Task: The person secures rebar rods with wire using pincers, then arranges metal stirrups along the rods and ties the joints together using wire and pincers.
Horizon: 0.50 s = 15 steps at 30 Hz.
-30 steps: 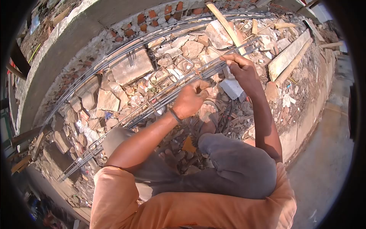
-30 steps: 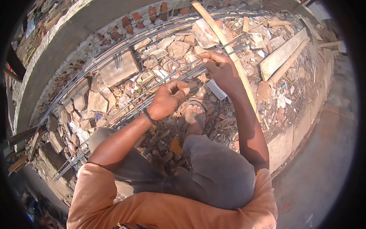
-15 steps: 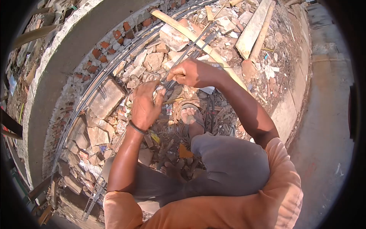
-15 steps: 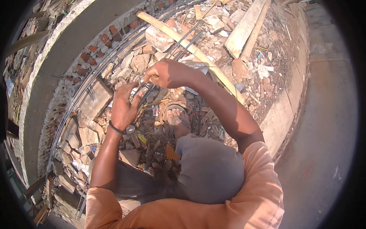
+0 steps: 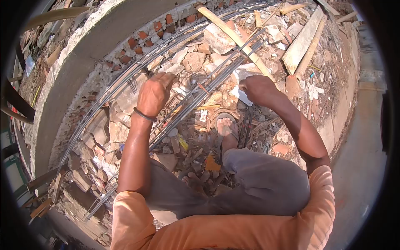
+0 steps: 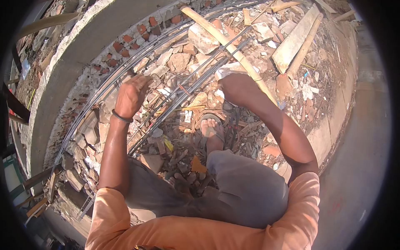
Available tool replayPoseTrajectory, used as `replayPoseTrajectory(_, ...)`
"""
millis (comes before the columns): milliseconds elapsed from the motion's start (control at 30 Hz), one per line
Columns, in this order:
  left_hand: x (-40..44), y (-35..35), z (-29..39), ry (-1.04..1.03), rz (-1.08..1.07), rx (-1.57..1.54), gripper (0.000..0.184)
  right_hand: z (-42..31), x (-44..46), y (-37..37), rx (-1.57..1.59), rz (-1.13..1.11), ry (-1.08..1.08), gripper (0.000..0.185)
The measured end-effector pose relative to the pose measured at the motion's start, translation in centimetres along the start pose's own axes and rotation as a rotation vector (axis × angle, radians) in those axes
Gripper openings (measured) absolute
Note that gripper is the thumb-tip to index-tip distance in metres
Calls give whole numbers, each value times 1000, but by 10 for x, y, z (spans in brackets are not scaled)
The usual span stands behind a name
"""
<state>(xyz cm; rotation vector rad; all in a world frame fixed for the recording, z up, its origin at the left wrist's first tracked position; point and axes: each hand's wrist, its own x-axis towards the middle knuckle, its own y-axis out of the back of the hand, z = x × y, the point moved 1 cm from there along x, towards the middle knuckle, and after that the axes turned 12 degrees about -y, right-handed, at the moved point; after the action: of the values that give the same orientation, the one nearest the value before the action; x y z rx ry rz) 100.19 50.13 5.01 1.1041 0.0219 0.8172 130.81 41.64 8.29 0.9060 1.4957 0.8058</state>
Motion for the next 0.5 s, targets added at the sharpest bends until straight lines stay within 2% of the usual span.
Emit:
replayPoseTrajectory(33,-3,0,-9,10,-8,-3,16,-16,-13,6,23,-318,167,19)
replayPoseTrajectory(133,-10,-4,-10,-79,40,-27,22,-20,-42,65,1128,-277,241,27)
replayPoseTrajectory(200,-1,-2,11,-168,69,-12,28,6,-15,81,928,81,-100,26)
replayPoseTrajectory(267,3,-2,13,-171,144,19,29,17,15,59,189,235,-285,23)
replayPoseTrajectory(300,3,-2,11,-163,189,41,29,11,20,15,-92,-43,-172,22)
replayPoseTrajectory(333,3,-3,2,-200,253,75,29,-12,4,-12,-166,-280,46,21)
replayPoseTrajectory(367,-3,-3,-1,-185,224,80,29,-17,1,-4,122,-231,57,21)
replayPoseTrajectory(467,-8,-5,-2,-177,158,99,29,-20,-21,83,959,-48,51,22)
replayPoseTrajectory(500,-5,-2,5,-202,162,83,30,-20,-21,96,943,118,-46,21)
